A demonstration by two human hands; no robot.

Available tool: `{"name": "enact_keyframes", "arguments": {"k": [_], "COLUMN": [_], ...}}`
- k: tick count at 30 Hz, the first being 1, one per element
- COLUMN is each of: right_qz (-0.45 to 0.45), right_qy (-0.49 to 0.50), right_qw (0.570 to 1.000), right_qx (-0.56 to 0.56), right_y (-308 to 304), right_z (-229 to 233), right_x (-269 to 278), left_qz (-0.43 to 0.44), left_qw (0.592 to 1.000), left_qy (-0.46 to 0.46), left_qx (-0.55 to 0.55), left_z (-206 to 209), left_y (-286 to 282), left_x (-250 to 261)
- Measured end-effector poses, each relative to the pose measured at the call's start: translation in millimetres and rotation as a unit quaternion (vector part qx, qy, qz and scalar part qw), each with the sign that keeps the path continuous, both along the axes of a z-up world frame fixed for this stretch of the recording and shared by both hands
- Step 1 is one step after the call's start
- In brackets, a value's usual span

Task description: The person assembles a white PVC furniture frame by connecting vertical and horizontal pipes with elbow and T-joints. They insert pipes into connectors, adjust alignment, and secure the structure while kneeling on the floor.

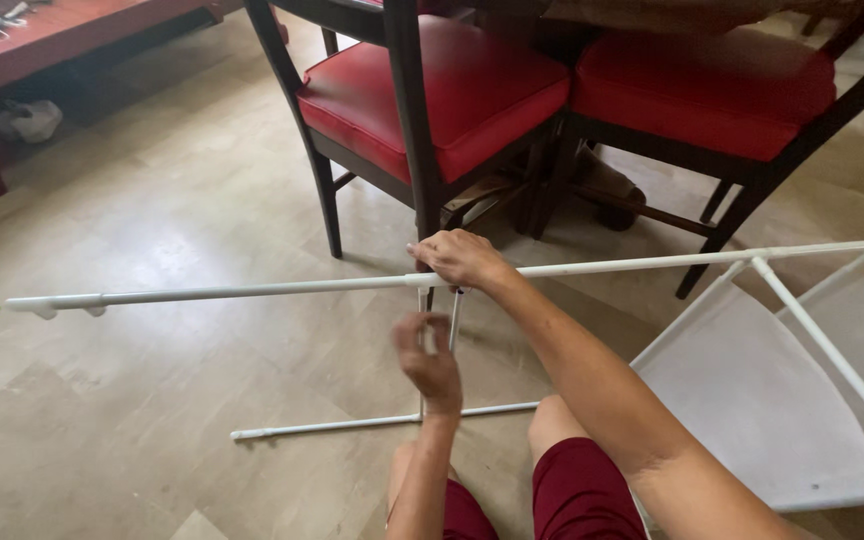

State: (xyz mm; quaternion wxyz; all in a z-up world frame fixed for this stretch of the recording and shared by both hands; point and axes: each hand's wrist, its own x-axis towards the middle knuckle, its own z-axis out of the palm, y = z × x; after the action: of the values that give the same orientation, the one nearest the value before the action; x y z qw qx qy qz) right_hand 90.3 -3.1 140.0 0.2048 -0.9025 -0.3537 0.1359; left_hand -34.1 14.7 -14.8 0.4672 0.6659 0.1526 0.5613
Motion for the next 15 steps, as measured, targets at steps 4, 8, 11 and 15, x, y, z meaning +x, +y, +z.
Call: {"name": "enact_keyframes", "arguments": {"k": [4,8,11,15], "right_qz": [-0.005,-0.023,-0.021,-0.017], "right_qy": [-0.037,-0.047,-0.067,-0.056], "right_qw": [0.999,0.999,0.997,0.998], "right_qx": [0.010,-0.004,0.005,-0.009], "right_y": [1,2,-1,10], "right_z": [-5,-14,-25,-36], "right_x": [2,6,12,22], "left_qz": [-0.051,-0.051,-0.132,-0.215], "left_qw": [0.996,0.996,0.972,0.945], "left_qy": [0.054,-0.028,-0.034,-0.099], "left_qx": [-0.038,-0.064,-0.189,-0.227], "left_z": [6,-1,-17,-38], "left_y": [-24,-25,-26,-14], "left_x": [2,24,42,58]}}
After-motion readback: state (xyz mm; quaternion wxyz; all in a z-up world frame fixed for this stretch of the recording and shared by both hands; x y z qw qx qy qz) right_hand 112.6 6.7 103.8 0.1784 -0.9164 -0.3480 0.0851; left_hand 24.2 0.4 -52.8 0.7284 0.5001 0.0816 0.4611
